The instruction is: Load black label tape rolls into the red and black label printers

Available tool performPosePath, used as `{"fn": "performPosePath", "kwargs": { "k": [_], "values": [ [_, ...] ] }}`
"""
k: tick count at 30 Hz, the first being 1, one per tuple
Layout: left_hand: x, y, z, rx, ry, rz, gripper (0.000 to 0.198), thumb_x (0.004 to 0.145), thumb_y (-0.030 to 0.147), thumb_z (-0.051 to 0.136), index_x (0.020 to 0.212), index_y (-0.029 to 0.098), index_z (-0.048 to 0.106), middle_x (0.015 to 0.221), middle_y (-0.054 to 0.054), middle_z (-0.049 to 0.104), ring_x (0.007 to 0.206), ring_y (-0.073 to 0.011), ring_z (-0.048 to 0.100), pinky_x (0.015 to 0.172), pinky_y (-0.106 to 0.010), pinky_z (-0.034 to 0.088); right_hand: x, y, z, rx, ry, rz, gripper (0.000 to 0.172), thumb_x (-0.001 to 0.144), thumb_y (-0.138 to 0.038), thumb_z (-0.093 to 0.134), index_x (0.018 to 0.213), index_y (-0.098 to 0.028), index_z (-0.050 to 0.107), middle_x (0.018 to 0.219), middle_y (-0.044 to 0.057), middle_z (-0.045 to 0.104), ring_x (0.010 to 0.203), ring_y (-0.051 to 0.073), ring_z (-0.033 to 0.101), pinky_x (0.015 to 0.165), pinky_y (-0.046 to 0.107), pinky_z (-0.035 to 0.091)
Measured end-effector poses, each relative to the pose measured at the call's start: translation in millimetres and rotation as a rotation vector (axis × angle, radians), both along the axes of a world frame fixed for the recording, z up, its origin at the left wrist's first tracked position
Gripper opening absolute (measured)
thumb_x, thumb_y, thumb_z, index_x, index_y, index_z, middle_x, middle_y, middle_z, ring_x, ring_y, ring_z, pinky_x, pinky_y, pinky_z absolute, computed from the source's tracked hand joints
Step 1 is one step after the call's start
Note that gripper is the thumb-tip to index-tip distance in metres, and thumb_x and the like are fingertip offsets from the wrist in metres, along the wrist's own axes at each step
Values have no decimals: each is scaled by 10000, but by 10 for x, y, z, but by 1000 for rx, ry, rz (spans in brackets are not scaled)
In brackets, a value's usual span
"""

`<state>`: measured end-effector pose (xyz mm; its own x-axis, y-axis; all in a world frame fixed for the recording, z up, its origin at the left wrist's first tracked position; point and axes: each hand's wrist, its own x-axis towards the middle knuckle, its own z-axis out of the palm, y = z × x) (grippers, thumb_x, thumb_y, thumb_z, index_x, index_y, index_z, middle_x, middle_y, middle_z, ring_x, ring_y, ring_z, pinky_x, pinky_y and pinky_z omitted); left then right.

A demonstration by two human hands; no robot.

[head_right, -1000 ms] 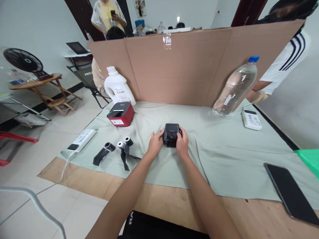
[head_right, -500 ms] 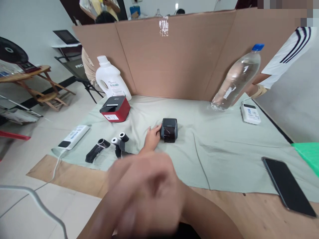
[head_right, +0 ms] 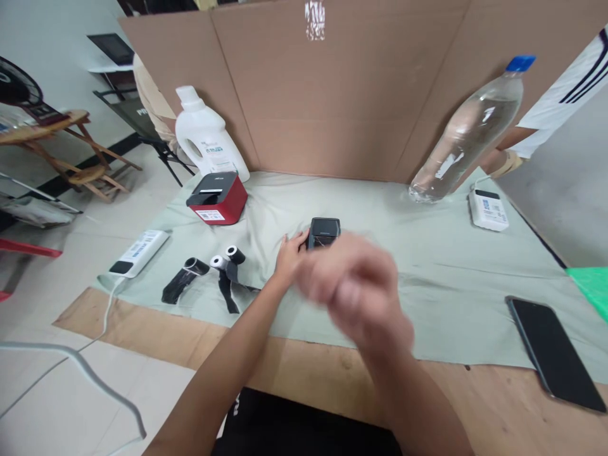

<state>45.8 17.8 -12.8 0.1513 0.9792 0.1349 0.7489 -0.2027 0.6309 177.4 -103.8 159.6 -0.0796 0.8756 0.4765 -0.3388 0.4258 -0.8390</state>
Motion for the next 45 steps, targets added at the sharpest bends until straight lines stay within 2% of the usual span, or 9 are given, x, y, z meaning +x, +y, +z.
{"fn": "performPosePath", "kwargs": {
  "k": [2,4,6,9,11,13,16,32,45],
  "values": [
    [2,-2,9,-2,4,8,537,964,96,403,1466,226,542,1438,-75,615,1426,-187,486,1293,-451,156,160,553,-243,50,98,-223,300,888,-448,642,670,-279,522,521,-55,328,451,132,274,493,316,342],
    [5,-4,14,-6,9,15,543,958,99,408,1461,245,548,1433,-67,620,1421,-181,491,1292,-449,166,376,1032,-669,-4,76,-466,352,888,-394,622,627,-260,429,527,-67,256,471,122,227,501,299,300],
    [8,-10,18,-11,7,10,553,950,95,409,1462,251,547,1427,-65,626,1419,-178,494,1289,-451,177,563,1355,-1157,-151,-81,-680,389,894,-391,587,593,-249,385,551,-49,323,521,129,310,551,302,350],
    [17,-25,33,-12,10,4,568,943,86,404,1473,248,532,1438,-62,618,1427,-179,483,1288,-461,177,661,1548,-1715,-298,-250,-724,257,877,-431,583,724,-242,500,701,-16,543,709,160,534,765,327,479],
    [26,-36,46,-10,22,9,578,941,78,398,1478,250,523,1456,-58,603,1434,-183,474,1289,-469,169,608,1564,-1882,-327,-263,-631,269,875,-500,568,981,-252,578,996,35,680,974,198,627,945,380,487],
    [34,-42,58,-13,33,8,585,939,70,388,1482,247,518,1468,-57,591,1438,-187,468,1289,-473,165,518,1554,-1922,-320,-292,-530,455,879,-563,543,1218,-260,561,1288,89,656,1214,231,589,1084,434,430],
    [36,-41,69,-29,37,3,602,930,58,377,1485,248,511,1484,-47,575,1446,-184,457,1290,-472,158,428,1540,-1896,-318,-388,-484,563,892,-605,518,1314,-241,592,1443,115,587,1356,258,510,1189,468,331],
    [-45,63,69,-6,181,-79,683,876,15,355,1473,302,521,1528,-8,528,1483,-202,397,1276,-513,156,438,1515,-1898,-368,-443,-510,731,893,-691,489,1394,-174,617,1498,133,549,1415,281,475,1230,479,299],
    [-27,32,70,-10,178,-49,658,898,40,350,1467,319,526,1530,-10,527,1478,-204,403,1281,-515,132,447,1541,-1930,-335,-413,-523,645,899,-670,509,1333,-219,661,1456,102,594,1377,272,511,1224,492,301]
  ]
}}
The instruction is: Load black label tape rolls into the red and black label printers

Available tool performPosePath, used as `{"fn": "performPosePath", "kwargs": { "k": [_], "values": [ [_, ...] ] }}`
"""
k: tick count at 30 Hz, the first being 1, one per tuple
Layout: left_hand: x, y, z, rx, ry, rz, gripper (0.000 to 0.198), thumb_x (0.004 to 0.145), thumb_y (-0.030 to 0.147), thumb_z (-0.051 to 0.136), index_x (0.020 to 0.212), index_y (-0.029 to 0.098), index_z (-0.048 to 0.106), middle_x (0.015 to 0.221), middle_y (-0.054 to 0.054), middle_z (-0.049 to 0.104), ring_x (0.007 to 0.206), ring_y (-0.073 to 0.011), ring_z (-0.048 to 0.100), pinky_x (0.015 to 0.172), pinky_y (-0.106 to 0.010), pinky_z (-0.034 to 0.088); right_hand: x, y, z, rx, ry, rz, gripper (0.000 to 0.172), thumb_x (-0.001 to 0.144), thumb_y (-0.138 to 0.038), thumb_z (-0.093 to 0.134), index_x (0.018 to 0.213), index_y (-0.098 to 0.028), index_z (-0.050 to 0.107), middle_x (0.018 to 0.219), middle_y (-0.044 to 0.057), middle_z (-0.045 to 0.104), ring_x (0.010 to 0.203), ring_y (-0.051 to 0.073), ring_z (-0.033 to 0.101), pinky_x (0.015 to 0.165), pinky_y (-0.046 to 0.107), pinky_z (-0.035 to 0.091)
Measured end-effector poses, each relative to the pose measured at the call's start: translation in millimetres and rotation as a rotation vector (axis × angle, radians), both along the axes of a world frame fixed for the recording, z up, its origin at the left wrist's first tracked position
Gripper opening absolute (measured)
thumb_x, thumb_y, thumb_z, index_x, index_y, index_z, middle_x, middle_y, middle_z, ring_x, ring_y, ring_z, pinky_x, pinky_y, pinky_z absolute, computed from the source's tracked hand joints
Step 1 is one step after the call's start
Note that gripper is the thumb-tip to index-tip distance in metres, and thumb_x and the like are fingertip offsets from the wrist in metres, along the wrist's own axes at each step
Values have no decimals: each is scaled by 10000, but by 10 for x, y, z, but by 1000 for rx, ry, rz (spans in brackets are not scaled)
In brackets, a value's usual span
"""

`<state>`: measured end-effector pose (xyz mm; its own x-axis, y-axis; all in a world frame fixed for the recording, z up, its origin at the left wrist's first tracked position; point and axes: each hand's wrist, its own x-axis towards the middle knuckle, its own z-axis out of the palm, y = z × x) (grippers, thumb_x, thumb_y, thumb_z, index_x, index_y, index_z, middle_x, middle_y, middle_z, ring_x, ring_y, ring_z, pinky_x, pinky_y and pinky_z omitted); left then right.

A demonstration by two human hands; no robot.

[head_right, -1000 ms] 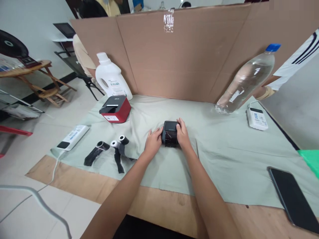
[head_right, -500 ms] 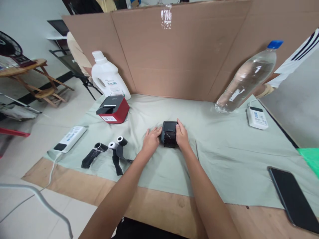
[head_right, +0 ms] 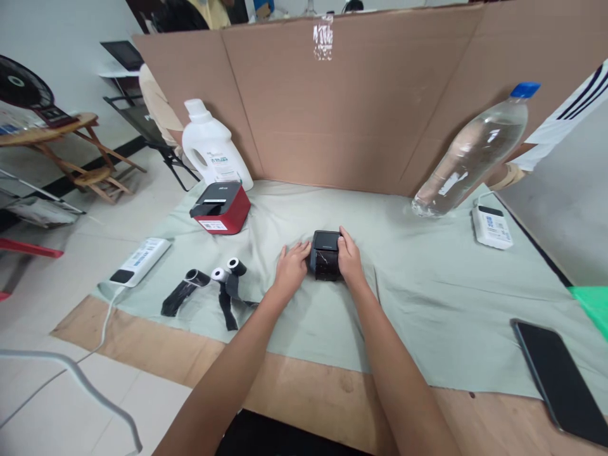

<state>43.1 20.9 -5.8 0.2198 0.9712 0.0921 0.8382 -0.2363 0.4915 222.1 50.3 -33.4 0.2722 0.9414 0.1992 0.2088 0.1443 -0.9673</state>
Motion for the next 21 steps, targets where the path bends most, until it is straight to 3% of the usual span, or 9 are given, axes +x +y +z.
{"fn": "performPosePath", "kwargs": {
  "k": [6,11,17,21],
  "values": [
    [0,-1,-9,0,-14,4,640,900,47,353,1460,297,536,1519,-11,540,1478,-206,405,1278,-520,144,-4,-5,15,-12,-5,-4,640,909,-640,495,1344,-195,648,1468,121,581,1385,271,505,1221,488,304],
    [-11,-13,-27,13,-49,2,644,897,47,372,1465,306,532,1512,-2,547,1478,-200,405,1278,-514,153,23,13,-10,-6,88,15,579,854,-507,551,1346,-214,641,1483,92,572,1405,269,489,1232,482,293],
    [-36,3,-20,-2,-196,32,568,924,79,387,1407,288,600,1456,3,602,1440,-180,459,1284,-462,177,213,46,40,-10,255,242,634,694,-274,606,1322,-221,670,1485,86,570,1416,298,483,1225,488,301],
    [-45,26,-16,-29,-274,67,412,1009,298,433,1365,279,641,1412,-22,641,1412,-179,493,1292,-420,174,356,-15,188,-14,225,448,524,722,-279,717,1245,-266,724,1567,63,478,1460,288,429,1234,458,273]
  ]
}}
